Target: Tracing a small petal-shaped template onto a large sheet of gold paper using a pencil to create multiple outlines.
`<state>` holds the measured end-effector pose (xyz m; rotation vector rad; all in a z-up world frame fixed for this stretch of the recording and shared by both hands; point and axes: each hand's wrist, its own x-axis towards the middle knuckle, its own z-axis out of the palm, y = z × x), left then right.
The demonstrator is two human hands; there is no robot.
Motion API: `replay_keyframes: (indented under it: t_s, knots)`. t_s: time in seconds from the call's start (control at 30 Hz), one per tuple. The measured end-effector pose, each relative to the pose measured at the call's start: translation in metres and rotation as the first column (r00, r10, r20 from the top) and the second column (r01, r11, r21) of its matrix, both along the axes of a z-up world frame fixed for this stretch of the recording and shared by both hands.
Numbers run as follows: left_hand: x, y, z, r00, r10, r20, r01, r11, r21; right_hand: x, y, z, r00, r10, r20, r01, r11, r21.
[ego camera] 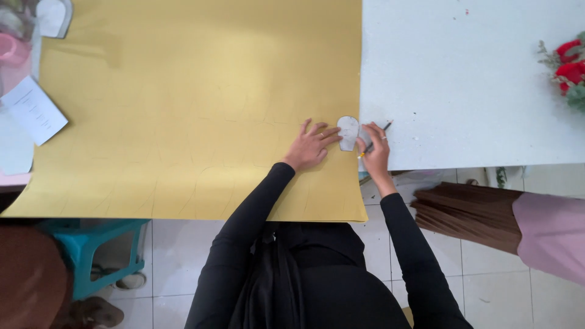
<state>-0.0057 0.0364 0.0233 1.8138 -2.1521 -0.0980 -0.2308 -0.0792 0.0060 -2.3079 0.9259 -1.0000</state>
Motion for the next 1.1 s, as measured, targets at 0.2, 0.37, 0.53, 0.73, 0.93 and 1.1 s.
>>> replay_keyframes:
  t_s: [0.2,0.37,0.53,0.73,0.93,1.1]
  knots:
    - [0.001,0.005,-0.002,0.999,0.037,-0.011,-0.037,0.999,-0.023,0.003,0.014,0.018,0.994,0.064,0.084,-0.059,0.996,-0.061]
    - [0.002,0.010,-0.003,0.996,0.085,0.019,-0.084,0.995,-0.060,0.005,0.012,0.004,0.992,0.128,0.007,-0.126,0.985,-0.119]
    - [0.001,0.007,-0.014,0.997,0.068,0.039,-0.066,0.997,-0.042,0.008,0.016,0.010,0.993,0.102,-0.057,-0.110,0.979,-0.174]
    - [-0.001,0.009,-0.009,0.994,0.097,0.041,-0.096,0.995,-0.039,0.007,0.015,0.010,0.992,0.091,-0.082,-0.105,0.976,-0.192]
    - [-0.005,0.008,-0.017,0.995,0.093,0.036,-0.090,0.994,-0.060,0.003,0.006,-0.001,0.992,0.093,-0.091,-0.108,0.978,-0.179]
    - [-0.038,0.005,-0.014,0.973,0.228,0.023,-0.226,0.972,-0.071,0.002,-0.004,0.011,0.987,0.137,-0.089,-0.145,0.984,-0.102]
